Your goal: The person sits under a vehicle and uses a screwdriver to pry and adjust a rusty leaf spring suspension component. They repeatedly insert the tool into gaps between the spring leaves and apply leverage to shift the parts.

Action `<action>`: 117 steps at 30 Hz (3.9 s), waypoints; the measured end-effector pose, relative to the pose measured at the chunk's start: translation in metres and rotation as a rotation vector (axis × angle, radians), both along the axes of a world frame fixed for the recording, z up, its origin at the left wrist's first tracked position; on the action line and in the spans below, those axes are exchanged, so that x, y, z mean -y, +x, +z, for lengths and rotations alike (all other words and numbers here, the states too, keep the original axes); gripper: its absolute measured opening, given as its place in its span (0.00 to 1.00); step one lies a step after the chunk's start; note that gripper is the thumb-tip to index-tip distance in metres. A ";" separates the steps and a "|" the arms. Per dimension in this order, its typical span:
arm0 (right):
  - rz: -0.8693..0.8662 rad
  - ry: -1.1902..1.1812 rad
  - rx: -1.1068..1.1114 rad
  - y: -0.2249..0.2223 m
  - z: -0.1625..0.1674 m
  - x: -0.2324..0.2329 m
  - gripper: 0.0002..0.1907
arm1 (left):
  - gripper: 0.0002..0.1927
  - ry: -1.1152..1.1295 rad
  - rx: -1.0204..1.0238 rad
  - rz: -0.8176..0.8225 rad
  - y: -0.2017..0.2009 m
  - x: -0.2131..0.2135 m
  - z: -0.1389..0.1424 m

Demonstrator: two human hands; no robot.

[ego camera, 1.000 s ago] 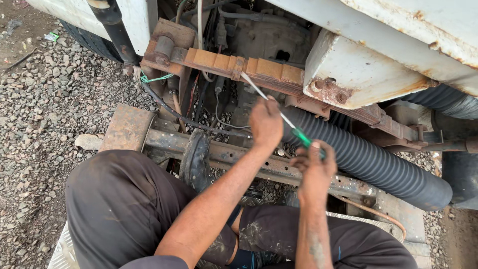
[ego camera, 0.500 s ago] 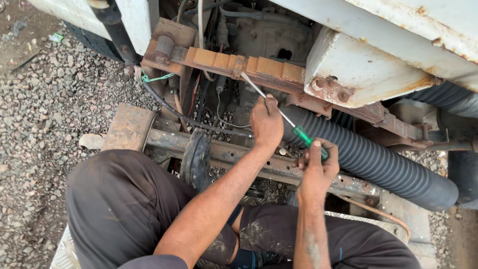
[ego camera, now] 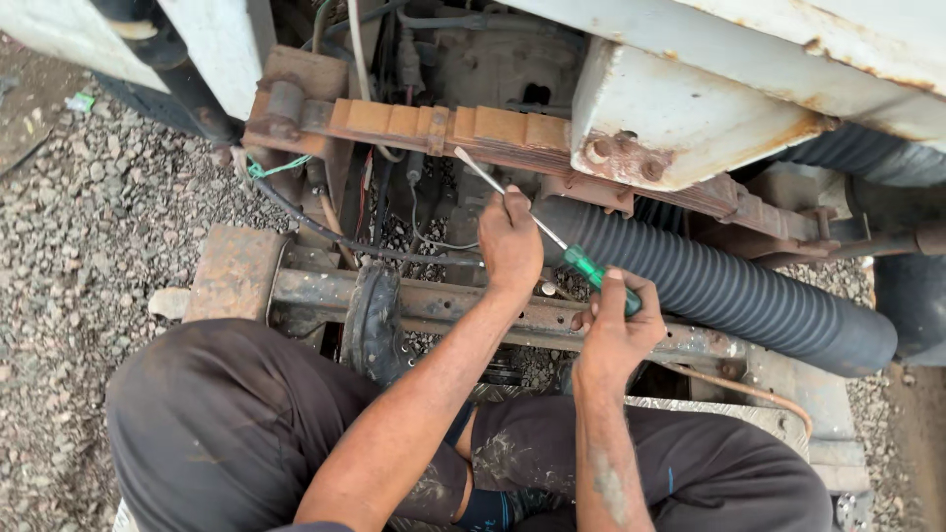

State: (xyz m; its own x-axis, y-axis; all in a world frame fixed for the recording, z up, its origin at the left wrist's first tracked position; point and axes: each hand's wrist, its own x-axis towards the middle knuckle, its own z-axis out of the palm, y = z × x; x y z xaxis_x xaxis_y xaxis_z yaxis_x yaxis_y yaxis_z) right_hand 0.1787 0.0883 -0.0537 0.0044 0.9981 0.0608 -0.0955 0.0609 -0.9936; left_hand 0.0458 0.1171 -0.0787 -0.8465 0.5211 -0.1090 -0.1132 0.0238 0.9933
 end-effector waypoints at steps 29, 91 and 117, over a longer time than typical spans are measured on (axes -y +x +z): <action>0.317 0.128 0.694 0.008 0.026 -0.015 0.13 | 0.22 0.234 0.128 0.160 0.002 -0.001 -0.014; 0.667 -0.492 0.205 -0.060 -0.015 0.085 0.31 | 0.21 0.028 0.114 -0.112 -0.068 0.068 -0.021; 0.614 -0.438 0.144 -0.010 0.004 0.027 0.26 | 0.11 0.053 0.033 -0.268 -0.014 0.030 -0.017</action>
State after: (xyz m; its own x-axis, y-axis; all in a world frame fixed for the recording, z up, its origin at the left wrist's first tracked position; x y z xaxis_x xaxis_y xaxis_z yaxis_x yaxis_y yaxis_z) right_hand 0.1687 0.0617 -0.0501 -0.5362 0.7523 -0.3827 0.1474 -0.3630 -0.9201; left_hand 0.0314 0.0867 -0.0958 -0.6743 0.7316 -0.1005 -0.1418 0.0053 0.9899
